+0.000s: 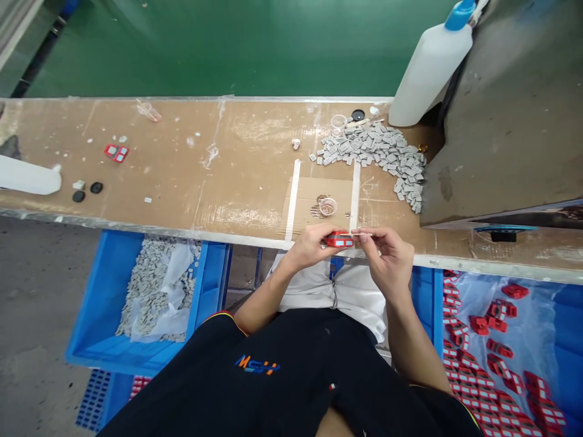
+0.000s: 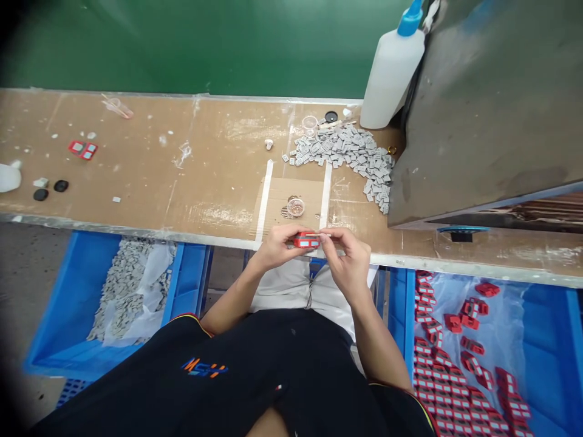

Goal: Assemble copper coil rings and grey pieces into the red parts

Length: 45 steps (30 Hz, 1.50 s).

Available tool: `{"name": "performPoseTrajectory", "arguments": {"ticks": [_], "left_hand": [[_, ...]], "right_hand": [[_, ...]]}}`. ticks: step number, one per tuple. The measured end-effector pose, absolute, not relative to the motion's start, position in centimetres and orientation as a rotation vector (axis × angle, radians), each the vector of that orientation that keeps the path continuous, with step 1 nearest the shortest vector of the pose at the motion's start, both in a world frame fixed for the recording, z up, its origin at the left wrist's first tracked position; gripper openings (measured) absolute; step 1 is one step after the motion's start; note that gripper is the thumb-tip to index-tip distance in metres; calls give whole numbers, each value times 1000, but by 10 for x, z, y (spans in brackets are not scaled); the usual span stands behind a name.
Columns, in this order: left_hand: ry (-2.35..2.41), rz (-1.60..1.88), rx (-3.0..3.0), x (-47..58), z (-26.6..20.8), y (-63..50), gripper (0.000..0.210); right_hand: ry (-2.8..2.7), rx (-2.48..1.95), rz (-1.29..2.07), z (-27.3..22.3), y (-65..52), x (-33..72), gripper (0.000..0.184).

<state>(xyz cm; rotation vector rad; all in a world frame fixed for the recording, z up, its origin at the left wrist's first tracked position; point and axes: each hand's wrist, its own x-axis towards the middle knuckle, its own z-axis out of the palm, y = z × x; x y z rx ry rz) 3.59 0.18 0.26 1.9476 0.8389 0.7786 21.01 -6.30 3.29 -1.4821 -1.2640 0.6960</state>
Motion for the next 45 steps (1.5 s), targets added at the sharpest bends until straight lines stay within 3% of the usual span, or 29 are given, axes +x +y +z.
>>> {"name": "performPoseTrajectory", "arguments": {"ticks": [5,16,29,38,41,45], "left_hand": [[819,784,1945,36,3,1,27],[800,775,1984,36,3,3,27],[777,802,1872,33,1,3,29],[752,824,1903,31,2,3,25],[749,815,1916,30,0,3,25],[733,795,1897,30,-1,4,29]], "right_hand": [[-1399,-1509,516,41,-61,212,16],[-1473,-1506,465,40,-60,212,14],[-1181,-1397,605,41,-39,226,19],[-1722,-1319,651,40,13,204,16],[-1768,-1293,689,37,24,216,23],[-1665,-1540,446,31,61,248,15]]}}
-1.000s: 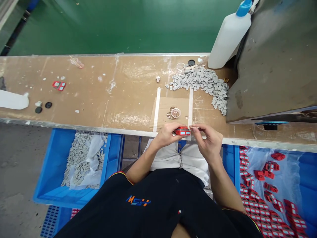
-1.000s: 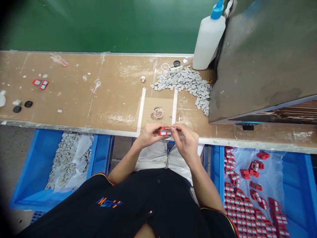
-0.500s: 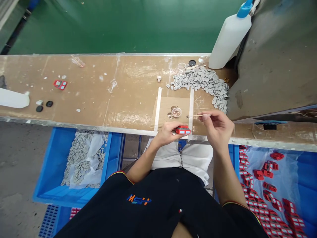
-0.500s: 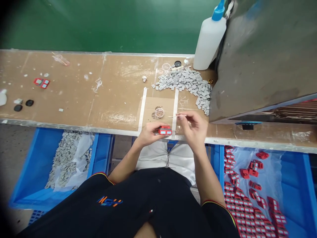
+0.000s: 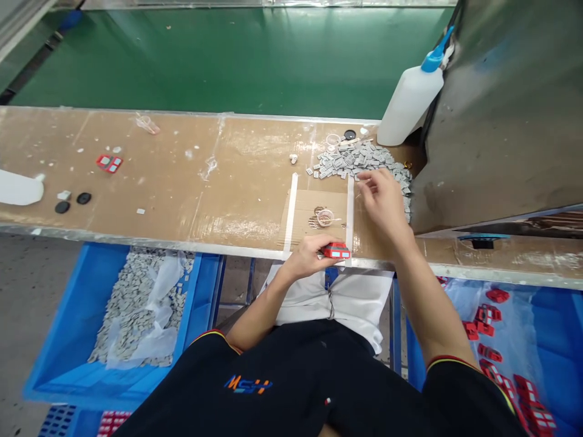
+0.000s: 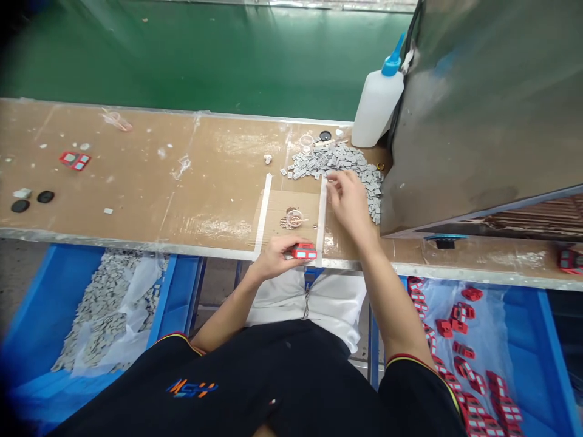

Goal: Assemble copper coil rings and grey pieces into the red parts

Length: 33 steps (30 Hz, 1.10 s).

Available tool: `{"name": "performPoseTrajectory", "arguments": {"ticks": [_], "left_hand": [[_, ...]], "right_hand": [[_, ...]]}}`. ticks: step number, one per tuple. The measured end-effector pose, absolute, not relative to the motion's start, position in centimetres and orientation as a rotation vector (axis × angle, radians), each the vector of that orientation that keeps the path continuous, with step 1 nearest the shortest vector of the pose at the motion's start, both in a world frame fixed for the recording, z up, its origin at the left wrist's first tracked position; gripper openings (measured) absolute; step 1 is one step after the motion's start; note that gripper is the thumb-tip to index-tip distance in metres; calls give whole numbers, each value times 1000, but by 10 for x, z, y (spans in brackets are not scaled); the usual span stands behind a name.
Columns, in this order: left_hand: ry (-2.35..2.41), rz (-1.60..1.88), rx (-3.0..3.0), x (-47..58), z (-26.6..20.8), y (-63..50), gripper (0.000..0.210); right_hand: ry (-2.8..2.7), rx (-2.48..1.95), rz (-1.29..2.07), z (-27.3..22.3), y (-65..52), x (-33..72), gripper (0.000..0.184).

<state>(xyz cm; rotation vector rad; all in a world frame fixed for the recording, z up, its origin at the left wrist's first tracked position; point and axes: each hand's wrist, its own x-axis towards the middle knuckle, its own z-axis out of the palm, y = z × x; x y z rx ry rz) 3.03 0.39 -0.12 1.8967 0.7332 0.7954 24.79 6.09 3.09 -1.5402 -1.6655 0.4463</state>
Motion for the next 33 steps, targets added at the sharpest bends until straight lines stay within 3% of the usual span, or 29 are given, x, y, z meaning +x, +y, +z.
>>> {"name": "performPoseTrajectory", "arguments": {"ticks": [10,15,23,30,33], "left_hand": [[761,781,1886,31,1,3,28],[770,778,1891,31,1,2,25],[761,798,1890,31,0,0,25],[740,847,1875,32,0,0,24],[730,861,1873,33,1,0,24]], "right_hand": [[-1938,-2092,162,23,105,245,19],[-2073,-2123,74,31,98,241,35],[-2099,-2217,182,47,108,253,21],[-2190,-2208,101,55,101,242,39],[-2238,-2156,120,55,84,244,37]]}}
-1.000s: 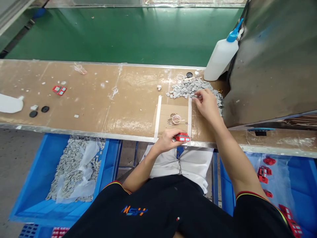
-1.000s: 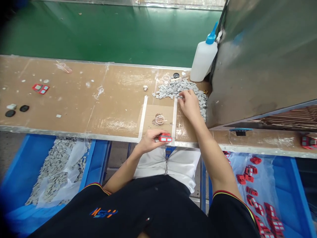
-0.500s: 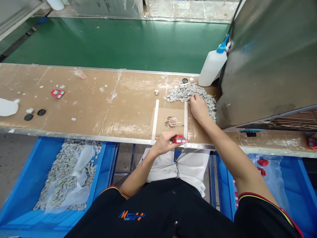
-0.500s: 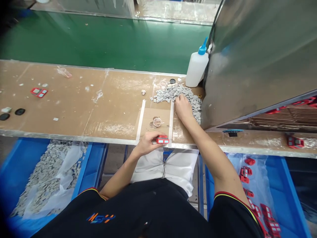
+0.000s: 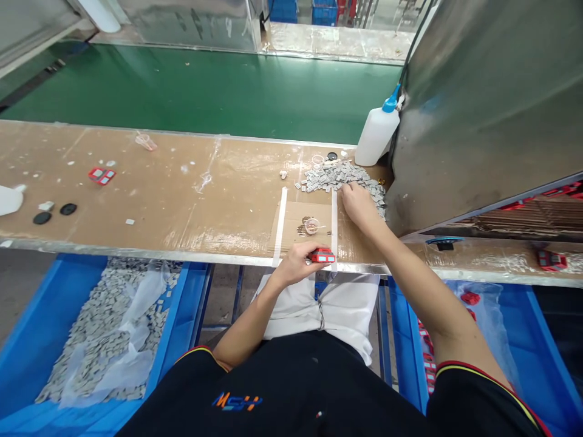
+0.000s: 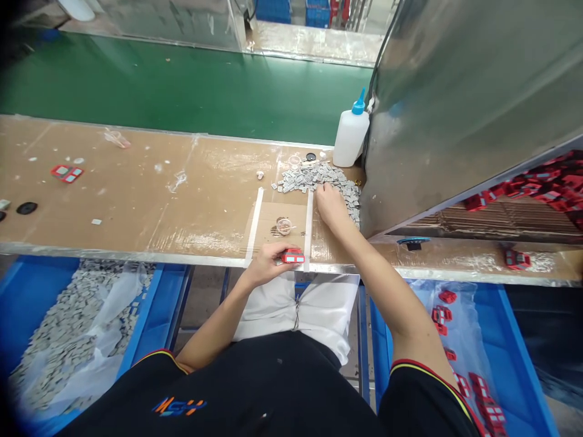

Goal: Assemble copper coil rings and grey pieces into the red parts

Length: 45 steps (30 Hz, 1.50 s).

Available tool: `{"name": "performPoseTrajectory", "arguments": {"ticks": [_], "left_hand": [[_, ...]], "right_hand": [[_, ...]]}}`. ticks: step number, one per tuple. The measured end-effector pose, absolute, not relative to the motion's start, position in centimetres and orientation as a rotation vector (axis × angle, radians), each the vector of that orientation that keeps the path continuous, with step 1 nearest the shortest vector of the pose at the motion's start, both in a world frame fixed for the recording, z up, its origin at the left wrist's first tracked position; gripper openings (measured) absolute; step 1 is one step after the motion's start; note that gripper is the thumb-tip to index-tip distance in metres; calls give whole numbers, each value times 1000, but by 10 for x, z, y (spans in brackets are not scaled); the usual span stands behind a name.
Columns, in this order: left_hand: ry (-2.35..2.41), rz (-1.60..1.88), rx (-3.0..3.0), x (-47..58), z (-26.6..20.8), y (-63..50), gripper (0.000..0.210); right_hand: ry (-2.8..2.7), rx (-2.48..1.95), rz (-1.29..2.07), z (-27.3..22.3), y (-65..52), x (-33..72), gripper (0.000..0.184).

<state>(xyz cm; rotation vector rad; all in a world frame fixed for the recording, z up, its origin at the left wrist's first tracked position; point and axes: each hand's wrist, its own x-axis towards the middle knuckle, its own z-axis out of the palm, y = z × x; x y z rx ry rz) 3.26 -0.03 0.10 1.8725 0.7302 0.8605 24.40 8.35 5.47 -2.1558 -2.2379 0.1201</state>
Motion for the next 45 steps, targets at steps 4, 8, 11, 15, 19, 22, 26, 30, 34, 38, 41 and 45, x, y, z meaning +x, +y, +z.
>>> {"name": "performPoseTrajectory", "arguments": {"ticks": [4,8,11,15,19,22,26,30,34,38,41,45], "left_hand": [[750,842,1887,32,3,0,24],[769,833,1928,32,4,-1,23],[750,824,1949,31,0,0,27],[634,847,1958,29,-8,3,39],[534,840,1939,27,-11,6,52],[529,799,1863,27,-7,5,49],[582,756,1693,28,-5,3,34],[622,746,1718,29,-5,3,22],[618,746,1733,28,-4,3,24],[620,717,1741,29,-4,3,26],[637,694,1790,29,-3,4,25],[655,686,1860,28,-1,3,26]], "right_hand": [[-2245,-1957,214,50,53,254,31],[-2039,-1842,337,37,17,262,20],[-1918,-1869,384,27,-5,268,15],[-1919,-1909,293,23,-19,278,15],[-1956,-1918,335,34,-22,284,14],[-1870,-1812,546,48,-28,277,12],[-1779,-1625,728,66,-42,255,15],[-1815,-1514,805,72,-49,240,15],[-1847,-1493,858,68,-47,236,14],[-1841,-1494,912,62,-46,234,14],[-1844,-1518,928,60,-46,233,14],[-1887,-1561,914,60,-46,230,14]]}}
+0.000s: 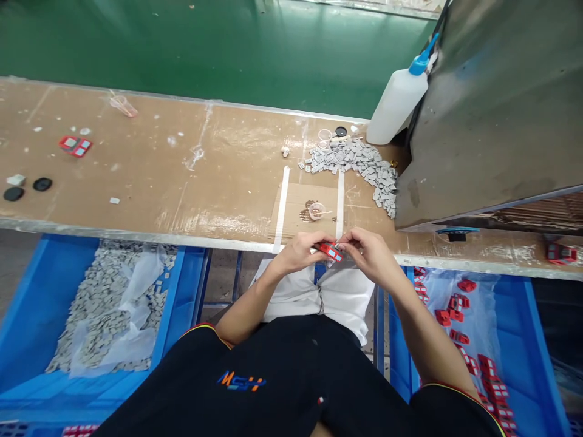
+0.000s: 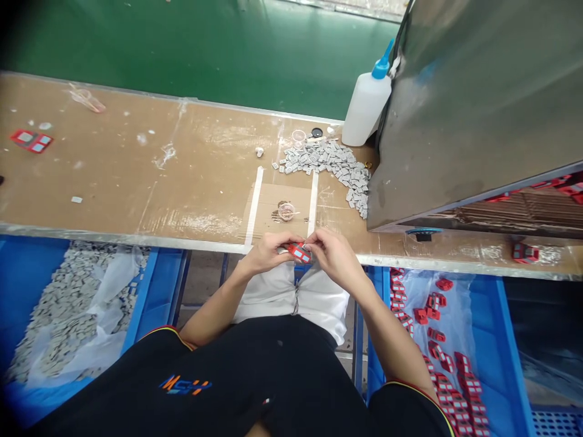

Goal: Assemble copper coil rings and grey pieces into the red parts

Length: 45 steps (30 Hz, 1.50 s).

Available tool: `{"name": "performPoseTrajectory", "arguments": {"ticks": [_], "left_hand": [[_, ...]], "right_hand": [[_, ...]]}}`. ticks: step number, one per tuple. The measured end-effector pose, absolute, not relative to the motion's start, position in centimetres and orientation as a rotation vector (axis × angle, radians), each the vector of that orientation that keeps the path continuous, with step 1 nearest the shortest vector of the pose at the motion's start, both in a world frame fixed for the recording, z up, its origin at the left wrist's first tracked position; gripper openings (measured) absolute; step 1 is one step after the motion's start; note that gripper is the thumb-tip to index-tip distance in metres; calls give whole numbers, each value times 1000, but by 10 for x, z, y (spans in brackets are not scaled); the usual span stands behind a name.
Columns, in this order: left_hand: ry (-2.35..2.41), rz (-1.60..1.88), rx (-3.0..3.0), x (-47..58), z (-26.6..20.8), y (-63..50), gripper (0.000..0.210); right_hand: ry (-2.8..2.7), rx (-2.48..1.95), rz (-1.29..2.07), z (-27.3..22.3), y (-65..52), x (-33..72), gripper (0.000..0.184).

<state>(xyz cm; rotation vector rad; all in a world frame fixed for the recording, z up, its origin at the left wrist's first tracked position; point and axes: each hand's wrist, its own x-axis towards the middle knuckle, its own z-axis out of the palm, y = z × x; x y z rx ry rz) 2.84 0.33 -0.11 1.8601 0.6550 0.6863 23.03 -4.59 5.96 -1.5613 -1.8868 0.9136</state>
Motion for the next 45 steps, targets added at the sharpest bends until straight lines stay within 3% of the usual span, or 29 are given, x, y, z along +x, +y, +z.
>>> {"name": "performPoseTrajectory", "arguments": {"ticks": [13,23,29,36,45], "left_hand": [[762,664,1901,31,-1,-3,21],[726,719,1988,31,-5,-4,17],[558,878,1770,30,-2,0,22],[544,884,1672,28,2,4,16],[498,929,1668,30,-1,7,21]], "right_hand": [[-2012,-1625,816,60,-58,222,16],[-1642,-1495,1001,44,-74,220,10],[-1097,-1398,1063,17,-85,198,40],[-1160,-1474,934,18,-85,196,46],[-1702,-1508,648,39,-78,206,8]]}}
